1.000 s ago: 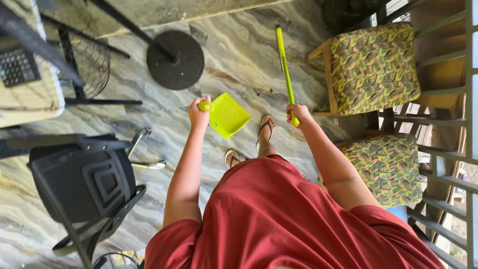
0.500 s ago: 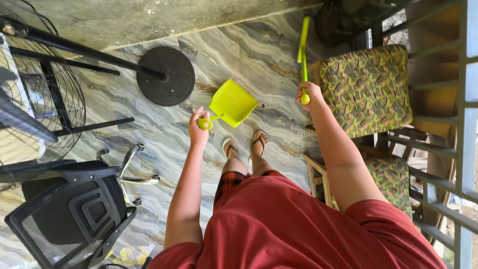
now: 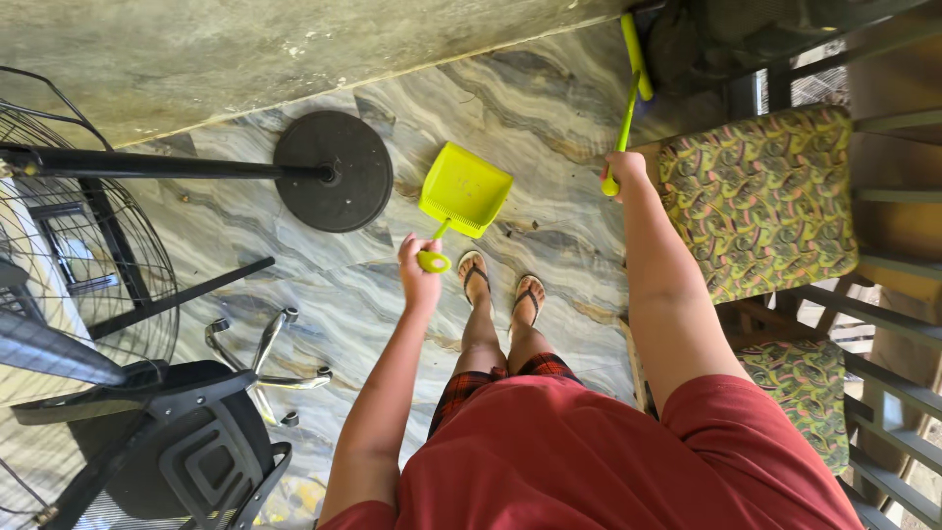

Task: The person sweeps debris on a tiled floor using a broom, gathering it into a dustpan and moving an office chair aside to reach the area underneath.

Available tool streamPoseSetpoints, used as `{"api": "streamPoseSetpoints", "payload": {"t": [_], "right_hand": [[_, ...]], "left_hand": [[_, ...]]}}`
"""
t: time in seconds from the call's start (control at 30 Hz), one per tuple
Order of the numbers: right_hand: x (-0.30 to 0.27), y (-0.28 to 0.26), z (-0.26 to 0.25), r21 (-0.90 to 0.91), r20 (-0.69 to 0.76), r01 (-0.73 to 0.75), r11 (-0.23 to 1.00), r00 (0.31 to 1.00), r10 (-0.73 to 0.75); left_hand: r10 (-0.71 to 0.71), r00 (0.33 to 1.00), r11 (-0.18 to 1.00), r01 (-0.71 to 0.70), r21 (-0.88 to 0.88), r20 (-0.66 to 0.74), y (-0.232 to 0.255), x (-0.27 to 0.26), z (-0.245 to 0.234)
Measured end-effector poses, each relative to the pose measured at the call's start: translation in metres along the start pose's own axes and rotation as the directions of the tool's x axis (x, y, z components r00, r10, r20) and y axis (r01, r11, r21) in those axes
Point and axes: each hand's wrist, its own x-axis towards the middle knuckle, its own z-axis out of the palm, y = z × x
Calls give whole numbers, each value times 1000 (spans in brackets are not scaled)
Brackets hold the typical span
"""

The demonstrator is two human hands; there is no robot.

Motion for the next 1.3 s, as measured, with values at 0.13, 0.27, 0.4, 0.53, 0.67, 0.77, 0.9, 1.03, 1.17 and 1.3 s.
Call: {"api": "streamPoseSetpoints", "payload": {"t": [0.13,0.27,0.4,0.53,0.67,0.77,0.9,1.03,1.17,1.3], "right_hand": [[4,3,25,23,12,-100,995,995,100],[-18,38,32,-388,2,-5,921,1000,6],[-40,59,-17,-196,197,45,980,980,-5],[-43,59,-25,-87,125,47,995,992,-36],[-14,28,17,-127,75,34,991,997,-25],[-7,21,53,-149,77,-51,987,995,63],[-46,68,94,-436,120,-7,900,991,66],[-93,107,91,-565,210,20,825,970,120],[-129,116,50,-555,286,133,821,957,38],[-130,104,52,-459,245,212,863,964,-106]], "left_hand": [[-13,1000,1000,13,3,27,14,23,-2],[-8,998,999,10,-33,63,24,46,-11],[11,997,999,-8,-47,70,30,61,-13],[-2,994,999,6,-40,105,33,67,-15],[73,990,997,-72,-17,120,34,70,-18],[84,990,996,-85,9,110,34,68,-19],[105,990,994,-109,32,92,34,66,-24],[128,987,990,-133,46,98,35,63,-37],[110,990,992,-116,53,93,37,57,-48],[87,995,994,-91,68,59,35,52,-54]]}}
